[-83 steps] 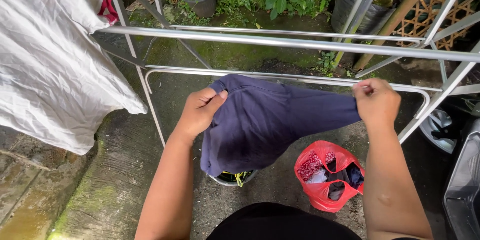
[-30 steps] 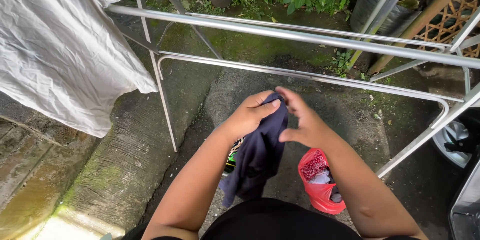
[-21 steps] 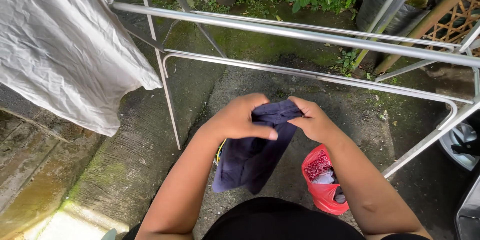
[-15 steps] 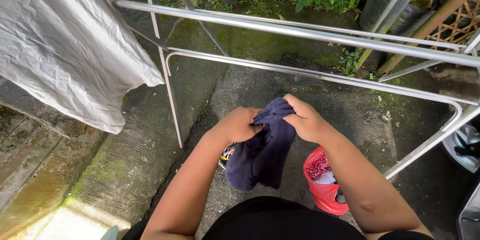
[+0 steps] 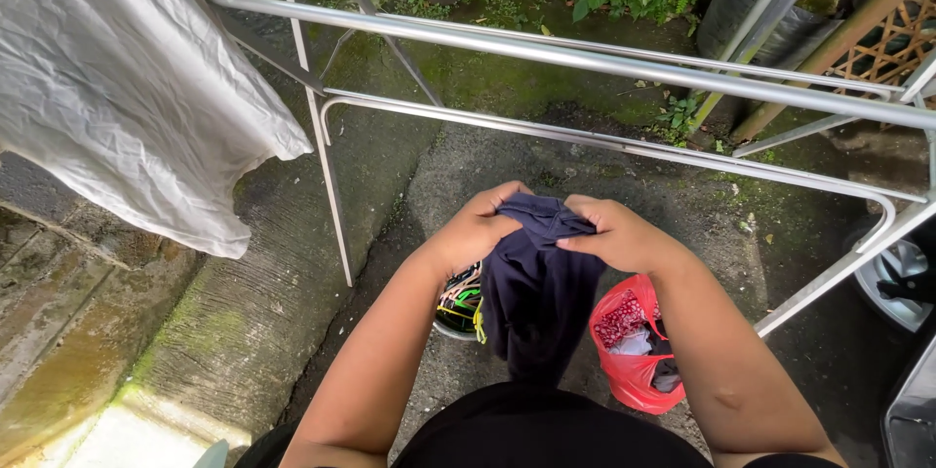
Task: Hanging wet laundry on a drying rack using plastic hangers.
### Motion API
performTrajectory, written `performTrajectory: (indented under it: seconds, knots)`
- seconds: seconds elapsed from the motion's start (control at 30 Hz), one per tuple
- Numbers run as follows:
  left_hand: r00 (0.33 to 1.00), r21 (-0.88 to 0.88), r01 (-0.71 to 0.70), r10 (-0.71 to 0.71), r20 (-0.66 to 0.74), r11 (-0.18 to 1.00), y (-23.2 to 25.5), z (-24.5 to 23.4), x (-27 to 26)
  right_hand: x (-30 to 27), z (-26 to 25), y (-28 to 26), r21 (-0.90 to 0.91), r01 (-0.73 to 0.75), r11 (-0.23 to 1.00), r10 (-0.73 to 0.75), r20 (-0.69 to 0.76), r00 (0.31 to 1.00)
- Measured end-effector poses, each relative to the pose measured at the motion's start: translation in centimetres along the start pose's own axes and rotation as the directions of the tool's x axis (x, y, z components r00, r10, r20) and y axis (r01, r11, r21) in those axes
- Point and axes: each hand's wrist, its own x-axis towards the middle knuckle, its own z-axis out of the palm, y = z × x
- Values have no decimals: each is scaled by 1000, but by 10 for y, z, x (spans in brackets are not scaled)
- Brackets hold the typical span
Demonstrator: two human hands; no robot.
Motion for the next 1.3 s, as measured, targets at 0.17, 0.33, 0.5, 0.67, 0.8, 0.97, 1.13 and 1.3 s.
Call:
performTrajectory:
  seconds: [0.17, 0.33, 0.5, 0.67, 0.8, 0.97, 1.13, 1.3]
  knots:
    - [988, 267, 59, -94, 119, 962, 22, 0, -11, -9, 6, 8, 373, 61, 926, -24, -103, 994]
    - [935, 452, 199, -306, 177, 869, 7, -1, -15, -13, 16, -1, 518, 117, 847, -57, -129, 990]
    - [944, -245, 327, -328, 36, 913, 6, 14, -30, 0, 20, 20, 349, 18, 937, 63, -221, 973]
    - [964, -704, 105, -245, -101, 703, -38, 27, -14, -10, 23, 0, 236, 21, 972, 82, -417, 905]
    - [974, -769, -33, -152, -168, 639, -56, 23, -5, -43, 25, -7, 158, 125, 979, 4, -635, 772]
    - [982, -759, -47, -110, -154, 649, -61, 22, 0, -47, 55, -1, -5, 130, 992, -113, -527, 842]
    - [977, -783, -34, -145, -157, 622, -50, 20, -4, -44, 40, 20, -206, -57, 977, -87, -627, 774]
    - [984, -783, -83, -72, -161, 617, -35, 20, 1, -49, 39, -7, -224, -126, 966, -122, -831, 543]
